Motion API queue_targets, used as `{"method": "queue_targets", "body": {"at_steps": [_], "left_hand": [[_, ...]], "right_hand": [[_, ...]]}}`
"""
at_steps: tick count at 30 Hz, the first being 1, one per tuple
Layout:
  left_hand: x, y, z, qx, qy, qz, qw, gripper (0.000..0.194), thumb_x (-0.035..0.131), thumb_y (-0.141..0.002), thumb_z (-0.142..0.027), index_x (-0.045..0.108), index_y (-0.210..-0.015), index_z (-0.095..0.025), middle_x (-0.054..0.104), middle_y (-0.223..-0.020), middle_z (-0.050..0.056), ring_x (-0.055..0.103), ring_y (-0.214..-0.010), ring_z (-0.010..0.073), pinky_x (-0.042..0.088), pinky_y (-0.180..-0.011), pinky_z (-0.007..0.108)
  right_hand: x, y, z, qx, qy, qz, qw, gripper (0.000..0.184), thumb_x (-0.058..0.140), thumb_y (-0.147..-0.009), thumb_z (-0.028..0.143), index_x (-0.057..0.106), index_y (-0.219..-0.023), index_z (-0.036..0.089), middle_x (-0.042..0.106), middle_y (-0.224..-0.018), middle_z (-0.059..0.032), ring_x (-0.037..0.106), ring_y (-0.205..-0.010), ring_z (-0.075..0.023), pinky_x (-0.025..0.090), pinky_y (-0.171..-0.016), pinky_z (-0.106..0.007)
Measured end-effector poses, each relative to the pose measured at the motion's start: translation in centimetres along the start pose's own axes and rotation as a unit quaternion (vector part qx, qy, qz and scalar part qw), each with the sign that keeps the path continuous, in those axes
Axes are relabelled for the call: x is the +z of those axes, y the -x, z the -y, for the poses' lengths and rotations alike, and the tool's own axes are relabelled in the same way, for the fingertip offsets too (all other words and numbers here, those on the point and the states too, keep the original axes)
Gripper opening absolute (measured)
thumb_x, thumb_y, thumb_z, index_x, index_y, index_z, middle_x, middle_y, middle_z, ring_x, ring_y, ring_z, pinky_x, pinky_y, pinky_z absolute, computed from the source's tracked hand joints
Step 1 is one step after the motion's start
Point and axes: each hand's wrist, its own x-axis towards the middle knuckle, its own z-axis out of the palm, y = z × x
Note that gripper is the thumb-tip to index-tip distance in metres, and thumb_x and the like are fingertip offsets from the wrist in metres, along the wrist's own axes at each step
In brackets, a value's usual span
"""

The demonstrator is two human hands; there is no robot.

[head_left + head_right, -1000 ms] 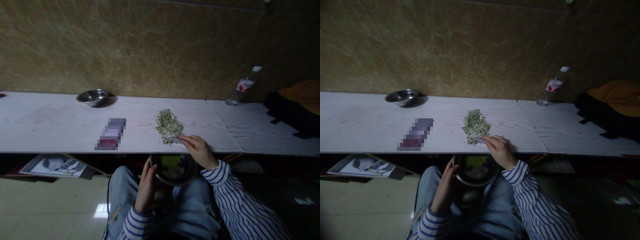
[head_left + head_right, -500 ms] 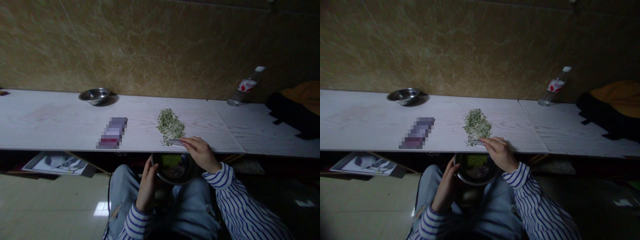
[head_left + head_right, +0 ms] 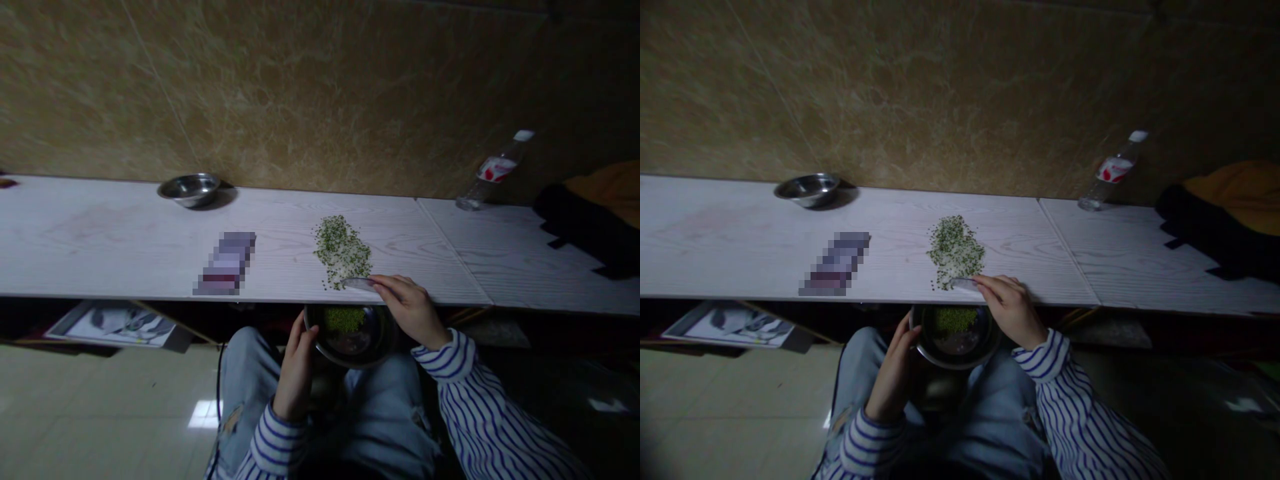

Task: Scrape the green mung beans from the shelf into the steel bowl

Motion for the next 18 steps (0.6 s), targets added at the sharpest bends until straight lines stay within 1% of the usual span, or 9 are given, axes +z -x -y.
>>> {"method": "queue_targets", "body": {"at_steps": [3,8,13,18], "left_hand": [[0.13,-0.04,-0.09,-0.030,0.025,-0.002,0.999,0.054,0.063,-0.086,-0.029,0.054,-0.139,-0.028,0.058,-0.144,0.006,0.049,-0.136,0.0273,0.048,-0.104,0.039],[0.18,0.12,-0.07,-0.027,0.034,-0.004,0.999,0.055,0.064,-0.084,-0.028,0.056,-0.138,-0.027,0.060,-0.142,0.007,0.052,-0.133,0.0272,0.048,-0.103,0.038],[0.21,0.36,-0.29,-0.044,0.036,-0.003,0.998,0.057,0.063,-0.085,-0.028,0.052,-0.141,-0.028,0.058,-0.144,0.007,0.051,-0.134,0.0291,0.054,-0.095,0.038],[0.29,0.20,-0.39,-0.040,0.040,0.000,0.998,0.055,0.062,-0.086,-0.026,0.053,-0.140,-0.027,0.059,-0.143,0.006,0.050,-0.135,0.0249,0.047,-0.104,0.036]], "right_hand": [[0.11,-0.11,-0.09,0.004,-0.001,-0.001,1.000,0.022,0.056,-0.095,0.022,0.072,-0.111,0.026,0.077,-0.101,-0.0040,0.071,-0.092,-0.0196,0.056,-0.084,-0.034],[0.05,-0.10,-0.11,0.000,-0.003,0.003,1.000,0.022,0.057,-0.095,0.021,0.072,-0.110,0.024,0.077,-0.100,-0.0045,0.071,-0.092,-0.0193,0.056,-0.084,-0.033],[-0.24,0.16,0.02,-0.003,-0.012,0.006,1.000,0.022,0.058,-0.094,0.020,0.073,-0.110,0.026,0.077,-0.100,-0.0035,0.071,-0.091,-0.0188,0.056,-0.083,-0.033],[-0.25,0.23,-0.09,0.008,-0.017,-0.002,1.000,0.022,0.058,-0.094,0.020,0.073,-0.109,0.025,0.077,-0.100,-0.0036,0.071,-0.091,-0.0189,0.056,-0.083,-0.032]]}}
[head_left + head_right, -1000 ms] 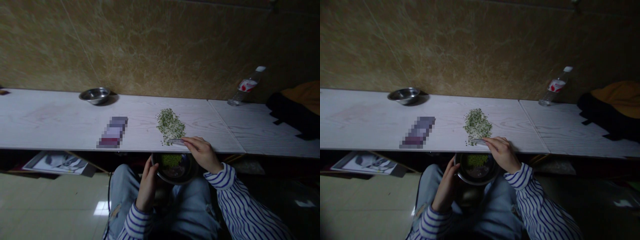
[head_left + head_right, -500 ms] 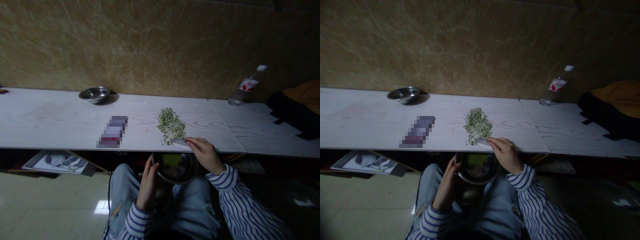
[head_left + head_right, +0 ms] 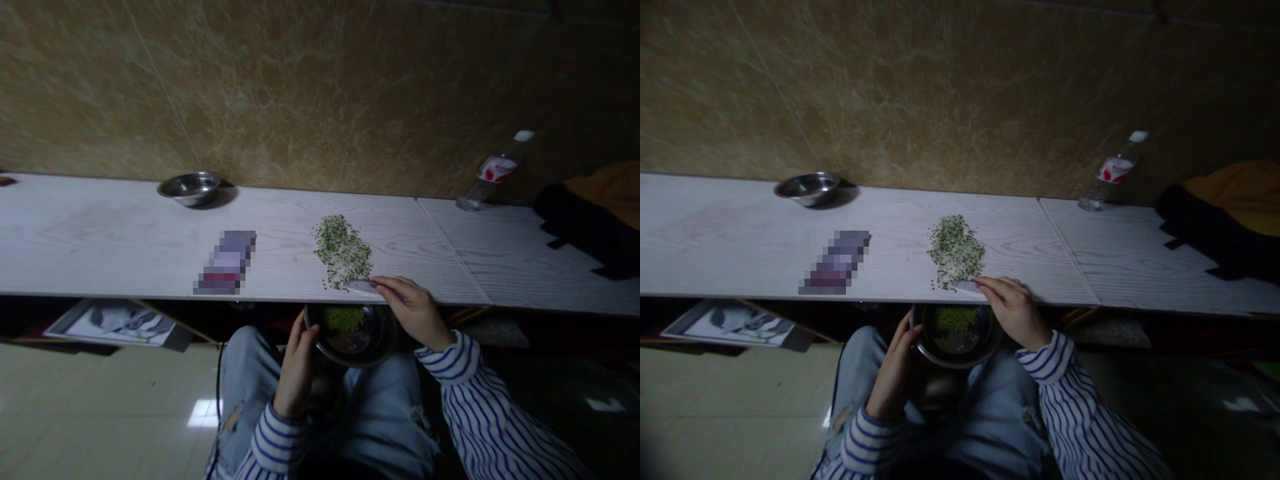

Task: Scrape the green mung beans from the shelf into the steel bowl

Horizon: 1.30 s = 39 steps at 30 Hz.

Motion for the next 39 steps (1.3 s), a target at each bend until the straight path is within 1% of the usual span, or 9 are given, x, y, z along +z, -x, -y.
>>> {"method": "queue_targets", "body": {"at_steps": [3,7,14,18,22,27,32,36,39], "left_hand": [[0.0,0.0,-0.1,0.006,0.000,-0.006,1.000,0.055,0.063,-0.085,-0.026,0.055,-0.139,-0.026,0.060,-0.142,0.006,0.052,-0.134,0.0255,0.046,-0.106,0.037],[-0.1,0.0,-0.1,0.001,-0.003,-0.008,1.000,0.058,0.064,-0.084,-0.028,0.053,-0.141,-0.028,0.059,-0.143,0.007,0.054,-0.131,0.0290,0.052,-0.099,0.040],[-0.3,-0.1,0.1,0.010,-0.013,0.000,1.000,0.052,0.063,-0.085,-0.029,0.056,-0.137,-0.027,0.059,-0.143,0.006,0.051,-0.134,0.0266,0.047,-0.104,0.037],[-0.3,-0.1,0.2,0.009,-0.015,0.001,1.000,0.052,0.063,-0.086,-0.030,0.055,-0.137,-0.028,0.058,-0.144,0.006,0.049,-0.135,0.0272,0.048,-0.103,0.038],[-0.3,0.0,0.1,0.008,-0.022,-0.004,1.000,0.050,0.062,-0.086,-0.030,0.056,-0.135,-0.028,0.055,-0.147,0.006,0.046,-0.138,0.0270,0.049,-0.102,0.036],[-0.2,0.0,-0.2,0.005,-0.024,-0.015,1.000,0.051,0.064,-0.084,-0.030,0.057,-0.134,-0.028,0.055,-0.147,0.006,0.048,-0.136,0.0284,0.052,-0.098,0.037],[-0.4,-0.1,-0.1,0.003,-0.017,-0.014,1.000,0.051,0.062,-0.086,-0.029,0.056,-0.136,-0.028,0.054,-0.148,0.005,0.049,-0.136,0.0264,0.049,-0.101,0.036],[-0.3,0.1,-0.1,-0.002,-0.010,-0.004,1.000,0.055,0.063,-0.085,-0.030,0.052,-0.139,-0.028,0.054,-0.148,0.007,0.052,-0.132,0.0288,0.054,-0.095,0.037],[-0.2,0.2,-0.2,-0.004,-0.007,-0.009,1.000,0.055,0.063,-0.084,-0.029,0.053,-0.138,-0.027,0.054,-0.147,0.007,0.051,-0.133,0.0294,0.055,-0.093,0.038]], "right_hand": [[0.1,0.1,0.0,0.002,-0.006,0.000,1.000,0.021,0.058,-0.094,0.021,0.073,-0.109,0.025,0.077,-0.099,-0.0036,0.071,-0.091,-0.0188,0.056,-0.083,-0.032],[0.0,0.5,0.1,0.004,-0.011,-0.001,1.000,0.021,0.058,-0.094,0.021,0.073,-0.109,0.025,0.077,-0.099,-0.0035,0.071,-0.091,-0.0184,0.056,-0.083,-0.032],[-0.1,0.9,0.2,0.018,-0.011,0.002,1.000,0.021,0.057,-0.095,0.024,0.073,-0.109,0.026,0.077,-0.099,-0.0041,0.071,-0.090,-0.0190,0.056,-0.083,-0.034],[0.2,1.0,0.4,0.019,-0.015,0.002,1.000,0.022,0.057,-0.095,0.025,0.073,-0.110,0.026,0.077,-0.100,-0.0042,0.071,-0.091,-0.0190,0.057,-0.083,-0.033],[0.6,0.9,1.0,0.025,-0.017,0.007,1.000,0.022,0.056,-0.095,0.025,0.073,-0.110,0.026,0.077,-0.100,-0.0042,0.071,-0.092,-0.0189,0.057,-0.084,-0.033],[0.7,0.8,1.4,0.024,-0.023,0.013,0.999,0.022,0.056,-0.095,0.025,0.073,-0.110,0.027,0.077,-0.100,-0.0043,0.072,-0.092,-0.0195,0.058,-0.084,-0.034],[0.5,0.8,1.1,0.039,-0.013,-0.006,0.999,0.022,0.057,-0.095,0.025,0.073,-0.110,0.025,0.077,-0.101,-0.0045,0.072,-0.093,-0.0194,0.057,-0.084,-0.033],[0.5,1.0,0.9,0.045,-0.011,-0.003,0.999,0.022,0.057,-0.095,0.027,0.072,-0.111,0.025,0.077,-0.102,-0.0049,0.072,-0.094,-0.0199,0.058,-0.085,-0.034],[0.7,1.0,0.9,0.048,-0.013,-0.006,0.999,0.023,0.057,-0.096,0.029,0.072,-0.112,0.025,0.077,-0.104,-0.0055,0.072,-0.095,-0.0204,0.058,-0.086,-0.035]]}}
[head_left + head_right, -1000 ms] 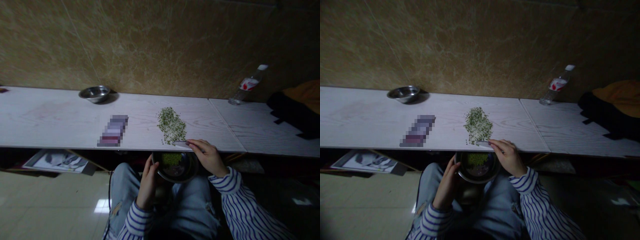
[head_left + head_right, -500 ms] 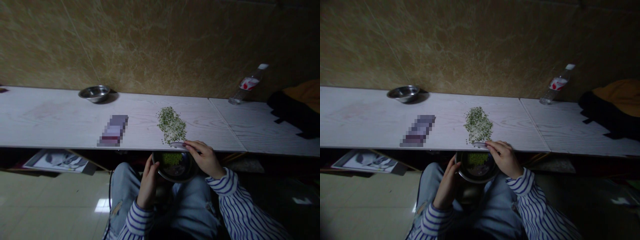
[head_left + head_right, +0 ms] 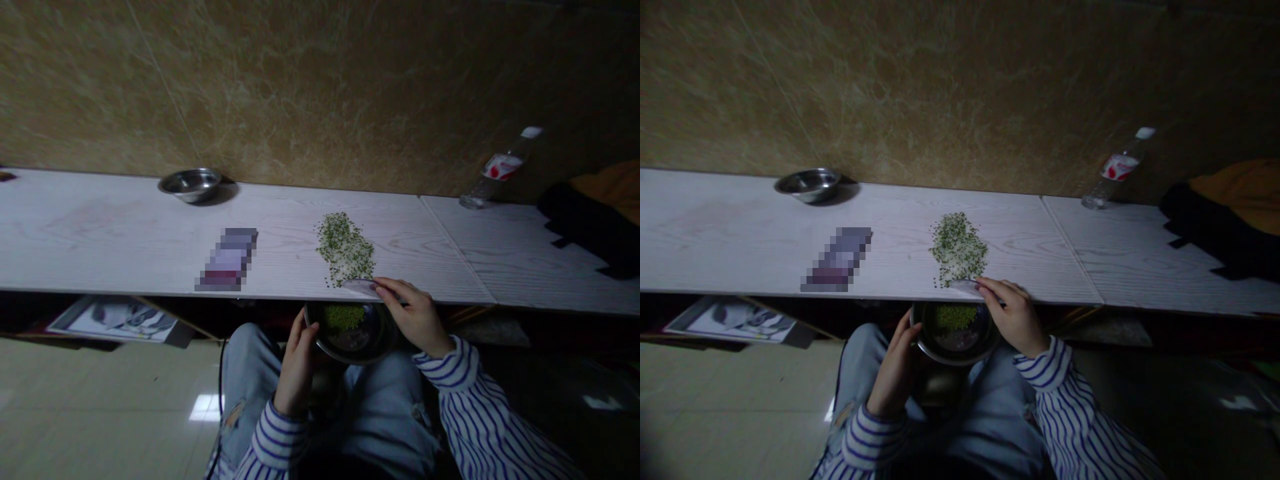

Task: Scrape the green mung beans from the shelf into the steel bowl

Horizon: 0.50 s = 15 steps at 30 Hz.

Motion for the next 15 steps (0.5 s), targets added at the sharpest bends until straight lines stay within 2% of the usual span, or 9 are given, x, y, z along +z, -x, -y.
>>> {"method": "queue_targets", "body": {"at_steps": [7,15], "left_hand": [[-0.39,-0.31,0.05,0.023,-0.016,-0.004,1.000,0.047,0.061,-0.086,-0.028,0.058,-0.132,-0.027,0.059,-0.143,0.005,0.049,-0.136,0.0244,0.046,-0.105,0.034],[-0.31,-0.24,0.06,0.006,0.000,0.004,1.000,0.053,0.062,-0.085,-0.029,0.054,-0.138,-0.028,0.057,-0.144,0.006,0.053,-0.132,0.0276,0.053,-0.097,0.036]], "right_hand": [[0.06,-0.10,-0.09,0.012,-0.005,-0.012,1.000,0.023,0.058,-0.095,0.031,0.073,-0.111,0.025,0.077,-0.104,-0.0059,0.073,-0.095,-0.0210,0.060,-0.085,-0.035],[0.36,-0.27,0.12,0.013,-0.010,-0.003,1.000,0.023,0.057,-0.095,0.032,0.072,-0.112,0.026,0.077,-0.104,-0.0058,0.073,-0.095,-0.0210,0.060,-0.086,-0.035]]}}
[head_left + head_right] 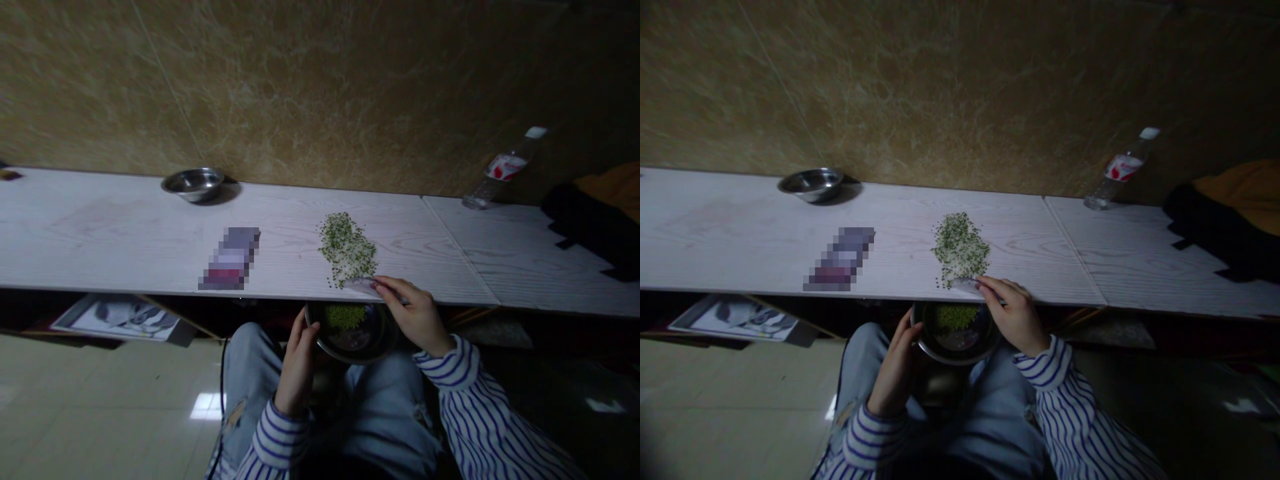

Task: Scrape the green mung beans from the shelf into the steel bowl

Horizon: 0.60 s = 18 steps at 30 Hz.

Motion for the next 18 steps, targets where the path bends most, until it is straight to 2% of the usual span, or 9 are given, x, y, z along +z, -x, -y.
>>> {"method": "queue_targets", "body": {"at_steps": [5,10,18], "left_hand": [[-0.03,0.01,-0.10,0.011,-0.005,-0.007,1.000,0.052,0.064,-0.084,-0.028,0.056,-0.136,-0.026,0.057,-0.144,0.008,0.050,-0.135,0.0281,0.051,-0.100,0.037],[-0.08,-0.05,-0.03,0.009,-0.001,-0.002,1.000,0.051,0.064,-0.084,-0.028,0.058,-0.134,-0.026,0.062,-0.139,0.007,0.054,-0.131,0.0261,0.048,-0.103,0.038],[0.04,-0.01,-0.10,-0.008,0.002,-0.016,1.000,0.055,0.064,-0.083,-0.029,0.055,-0.137,-0.026,0.060,-0.142,0.008,0.056,-0.128,0.0290,0.054,-0.095,0.039]], "right_hand": [[-0.07,0.10,0.25,-0.007,-0.002,0.007,1.000,0.024,0.057,-0.095,0.029,0.072,-0.114,0.026,0.077,-0.105,-0.0054,0.072,-0.096,-0.0202,0.059,-0.086,-0.034],[-0.34,0.31,0.09,0.000,0.002,-0.004,1.000,0.023,0.058,-0.095,0.031,0.073,-0.111,0.026,0.077,-0.105,-0.0054,0.073,-0.095,-0.0210,0.059,-0.086,-0.035],[0.15,-0.05,-0.08,0.010,0.002,-0.006,1.000,0.024,0.057,-0.095,0.033,0.073,-0.111,0.025,0.077,-0.107,-0.0060,0.073,-0.097,-0.0221,0.060,-0.087,-0.036]]}}
